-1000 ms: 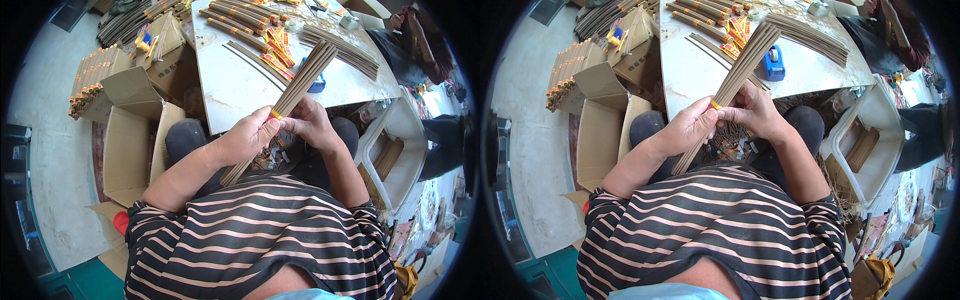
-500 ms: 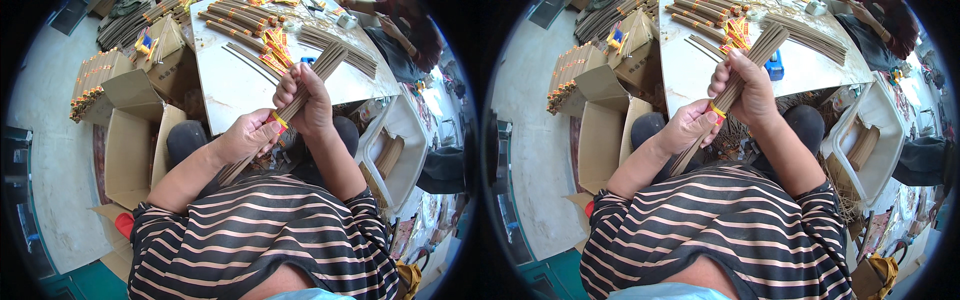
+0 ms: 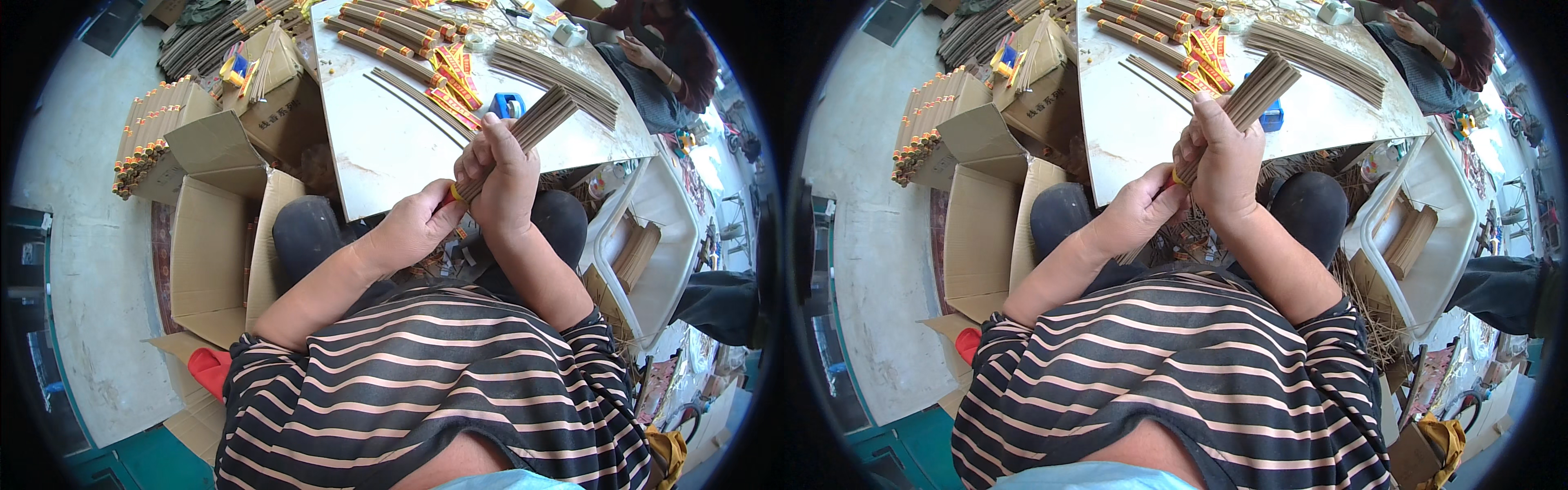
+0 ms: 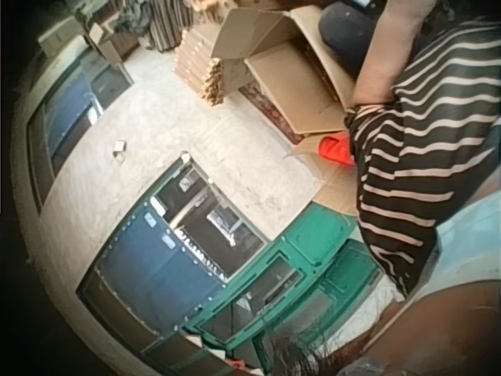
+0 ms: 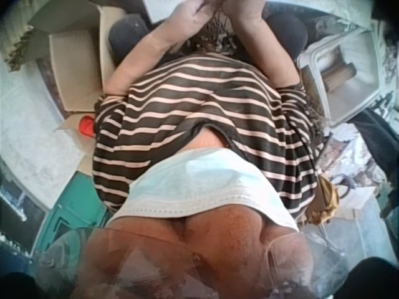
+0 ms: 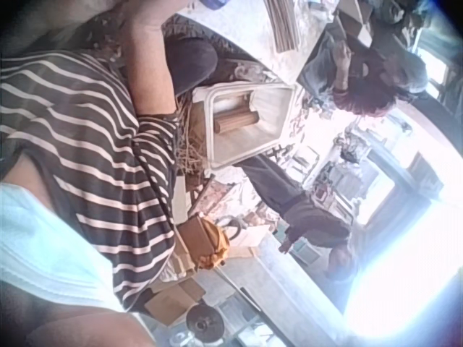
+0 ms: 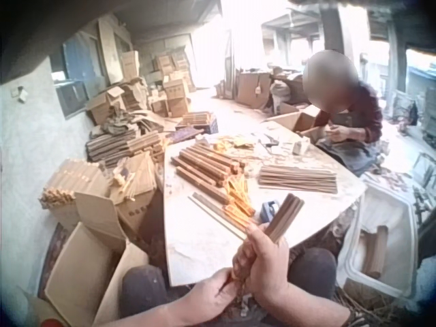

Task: The person gathers bundles of incense sticks, aligns them, and wraps a red and yellow paper band around each bundle. They use a blue tape dispenser to secure the bands and place the finished bundles into a cardboard box.

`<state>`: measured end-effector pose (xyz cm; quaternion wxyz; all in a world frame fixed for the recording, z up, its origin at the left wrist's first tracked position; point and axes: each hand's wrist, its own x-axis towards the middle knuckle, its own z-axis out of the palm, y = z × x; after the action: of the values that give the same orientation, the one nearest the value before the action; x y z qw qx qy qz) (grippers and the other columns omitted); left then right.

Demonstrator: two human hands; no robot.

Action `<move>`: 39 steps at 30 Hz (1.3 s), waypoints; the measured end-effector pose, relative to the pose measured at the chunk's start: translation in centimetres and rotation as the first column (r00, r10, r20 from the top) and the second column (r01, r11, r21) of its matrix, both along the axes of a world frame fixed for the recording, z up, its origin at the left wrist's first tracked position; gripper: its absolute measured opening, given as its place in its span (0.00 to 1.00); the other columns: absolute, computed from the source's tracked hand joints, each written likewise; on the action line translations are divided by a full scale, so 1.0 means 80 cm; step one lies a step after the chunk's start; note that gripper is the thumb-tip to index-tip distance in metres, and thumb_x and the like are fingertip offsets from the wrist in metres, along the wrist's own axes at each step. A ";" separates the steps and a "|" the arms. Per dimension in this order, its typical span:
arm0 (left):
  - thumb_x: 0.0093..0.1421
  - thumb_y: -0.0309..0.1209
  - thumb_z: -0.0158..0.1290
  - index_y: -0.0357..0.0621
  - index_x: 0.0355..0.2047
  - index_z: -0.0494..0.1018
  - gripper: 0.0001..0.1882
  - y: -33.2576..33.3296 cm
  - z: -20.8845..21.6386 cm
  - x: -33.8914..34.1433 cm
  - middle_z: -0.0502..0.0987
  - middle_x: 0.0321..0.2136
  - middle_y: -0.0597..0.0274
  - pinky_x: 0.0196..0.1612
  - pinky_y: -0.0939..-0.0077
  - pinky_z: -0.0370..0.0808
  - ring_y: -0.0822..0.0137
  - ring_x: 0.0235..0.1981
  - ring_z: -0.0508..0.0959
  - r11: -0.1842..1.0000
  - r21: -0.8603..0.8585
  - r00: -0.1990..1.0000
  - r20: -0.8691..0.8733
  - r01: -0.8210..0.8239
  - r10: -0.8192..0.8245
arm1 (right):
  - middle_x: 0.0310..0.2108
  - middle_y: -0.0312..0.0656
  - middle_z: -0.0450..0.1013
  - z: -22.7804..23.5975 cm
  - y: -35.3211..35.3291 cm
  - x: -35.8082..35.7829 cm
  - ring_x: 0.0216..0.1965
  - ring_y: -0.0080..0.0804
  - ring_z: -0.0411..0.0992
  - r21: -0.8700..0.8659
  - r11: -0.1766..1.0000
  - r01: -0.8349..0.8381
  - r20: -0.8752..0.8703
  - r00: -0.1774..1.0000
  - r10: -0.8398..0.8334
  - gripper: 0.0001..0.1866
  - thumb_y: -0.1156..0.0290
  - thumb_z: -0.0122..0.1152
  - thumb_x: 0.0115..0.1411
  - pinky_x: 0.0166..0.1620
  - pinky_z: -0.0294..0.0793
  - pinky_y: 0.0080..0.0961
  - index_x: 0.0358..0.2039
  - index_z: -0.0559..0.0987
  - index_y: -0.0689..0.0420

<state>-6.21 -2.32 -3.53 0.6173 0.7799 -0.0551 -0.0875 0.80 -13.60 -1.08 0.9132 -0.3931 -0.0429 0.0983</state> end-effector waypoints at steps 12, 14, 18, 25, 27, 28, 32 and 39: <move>0.65 0.44 0.39 0.36 0.43 0.62 0.21 0.003 -0.004 -0.006 0.67 0.23 0.65 0.26 0.85 0.65 0.77 0.22 0.66 0.963 -0.242 0.987 -0.071 0.120 -0.141 | 0.11 0.31 0.56 -0.001 -0.022 0.028 0.10 0.21 0.56 0.248 0.898 -0.364 0.138 0.931 0.339 0.11 0.68 0.53 0.56 0.14 0.59 0.21 0.21 0.63 0.52; 0.65 0.43 0.39 0.34 0.42 0.63 0.21 -0.001 -0.005 -0.005 0.71 0.26 0.58 0.31 0.77 0.70 0.69 0.24 0.71 0.997 -0.067 0.998 0.063 0.035 -0.031 | 0.11 0.31 0.54 0.005 -0.017 0.025 0.09 0.20 0.54 0.176 0.955 -0.240 0.064 0.970 0.232 0.12 0.68 0.53 0.56 0.13 0.57 0.20 0.20 0.62 0.51; 0.65 0.43 0.39 0.34 0.44 0.63 0.21 0.001 -0.015 -0.001 0.72 0.27 0.57 0.32 0.77 0.70 0.68 0.25 0.72 1.000 0.014 0.991 0.135 -0.002 0.000 | 0.11 0.28 0.52 0.013 -0.008 0.020 0.09 0.17 0.51 0.076 0.991 -0.107 0.038 0.994 0.105 0.12 0.67 0.50 0.57 0.13 0.55 0.18 0.19 0.61 0.50; 0.62 0.45 0.44 0.37 0.44 0.64 0.22 0.007 -0.002 0.010 0.70 0.25 0.64 0.26 0.86 0.68 0.78 0.22 0.69 0.927 -0.361 0.980 -0.123 0.101 -0.155 | 0.09 0.29 0.53 0.007 -0.015 0.027 0.08 0.17 0.53 0.151 0.965 -0.214 0.054 0.977 0.208 0.15 0.66 0.50 0.57 0.12 0.57 0.18 0.16 0.60 0.51; 0.62 0.44 0.45 0.37 0.42 0.64 0.20 0.006 0.001 0.008 0.70 0.25 0.64 0.26 0.87 0.68 0.78 0.21 0.69 0.859 -0.506 0.963 -0.181 0.084 -0.201 | 0.09 0.28 0.53 0.009 -0.014 0.025 0.08 0.16 0.53 0.228 0.928 -0.295 0.096 0.955 0.281 0.15 0.67 0.49 0.57 0.12 0.56 0.17 0.16 0.61 0.50; 0.62 0.43 0.45 0.38 0.41 0.64 0.19 0.005 0.011 0.004 0.70 0.25 0.65 0.26 0.87 0.68 0.78 0.20 0.68 0.815 -0.576 0.939 -0.239 0.067 -0.246 | 0.09 0.28 0.53 0.010 -0.013 0.025 0.08 0.16 0.53 0.265 0.906 -0.332 0.119 0.943 0.310 0.14 0.67 0.49 0.58 0.12 0.56 0.16 0.16 0.61 0.50; 0.61 0.44 0.47 0.39 0.39 0.65 0.18 0.015 0.005 0.008 0.69 0.22 0.65 0.21 0.88 0.65 0.77 0.18 0.68 0.753 -0.649 0.904 -0.250 0.109 -0.346 | 0.08 0.27 0.53 0.014 -0.011 0.028 0.08 0.15 0.52 0.261 0.887 -0.380 0.154 0.924 0.351 0.13 0.68 0.48 0.58 0.11 0.56 0.15 0.17 0.62 0.51; 0.62 0.44 0.46 0.40 0.38 0.62 0.18 0.013 0.023 0.005 0.66 0.20 0.70 0.24 0.89 0.65 0.82 0.19 0.65 0.852 -0.506 0.985 -0.024 0.133 -0.168 | 0.21 0.34 0.67 0.033 0.000 0.041 0.21 0.22 0.68 0.053 0.887 -0.459 0.482 0.789 0.380 0.18 0.52 0.52 0.58 0.29 0.72 0.23 0.37 0.68 0.54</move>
<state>-5.80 -1.29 -1.72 0.7918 0.5820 -0.1160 -0.1446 4.07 -13.59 1.53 0.8614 -0.3073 -0.3518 0.1994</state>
